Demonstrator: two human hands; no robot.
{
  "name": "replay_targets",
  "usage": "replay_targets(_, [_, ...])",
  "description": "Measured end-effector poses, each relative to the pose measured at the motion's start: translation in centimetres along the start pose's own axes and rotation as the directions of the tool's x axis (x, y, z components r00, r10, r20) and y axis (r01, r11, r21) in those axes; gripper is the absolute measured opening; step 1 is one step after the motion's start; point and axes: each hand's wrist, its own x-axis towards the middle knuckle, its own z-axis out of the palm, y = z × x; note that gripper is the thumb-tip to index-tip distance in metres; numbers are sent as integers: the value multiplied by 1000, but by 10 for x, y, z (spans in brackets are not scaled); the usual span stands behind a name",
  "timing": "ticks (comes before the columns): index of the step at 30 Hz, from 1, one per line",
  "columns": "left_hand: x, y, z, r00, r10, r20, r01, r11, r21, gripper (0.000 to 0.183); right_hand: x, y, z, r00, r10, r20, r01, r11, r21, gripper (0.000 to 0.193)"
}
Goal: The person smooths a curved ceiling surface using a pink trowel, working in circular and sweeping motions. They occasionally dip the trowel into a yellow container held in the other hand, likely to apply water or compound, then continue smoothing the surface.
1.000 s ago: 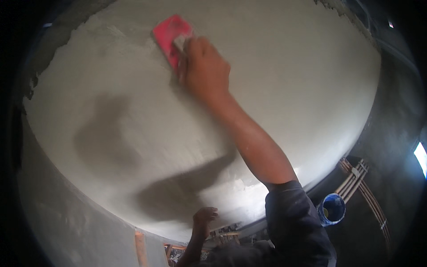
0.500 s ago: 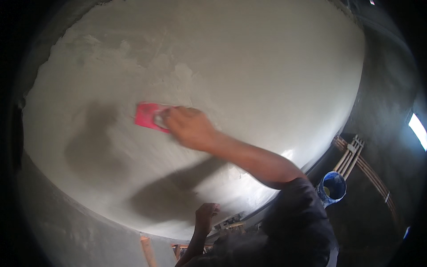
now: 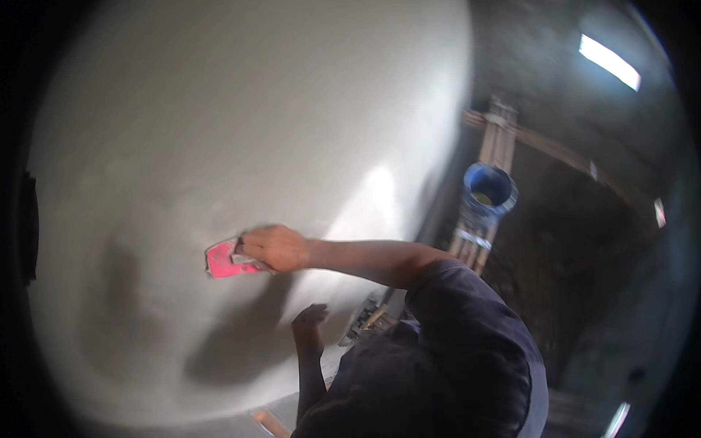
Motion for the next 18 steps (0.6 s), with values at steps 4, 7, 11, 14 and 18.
replay_targets(4, [-41, -60, 0, 889, -433, -150, 386, 884, -264, 17, -139, -7, -16, 682, 731, -29, -698, 662, 273, 32])
replay_targets(7, [-45, -83, 4, 799, -590, -113, 573, 805, -154, 19, -250, 3, -44, -3, 994, 106, -699, -78, 711, 33])
replay_targets(11, [-30, -93, 21, 744, -665, -59, 659, 746, -100, 24, -383, 13, -84, -224, 926, 304, -187, -346, 919, 36])
replay_targets(14, [-7, -98, 43, 737, -673, -69, 672, 740, -29, 28, -406, 25, -123, -357, 875, 328, -148, -400, 905, 37])
replay_targets(18, [34, -108, 91, 722, -688, -67, 691, 719, 72, 29, -452, 79, -165, -494, 838, 229, -196, -364, 910, 31])
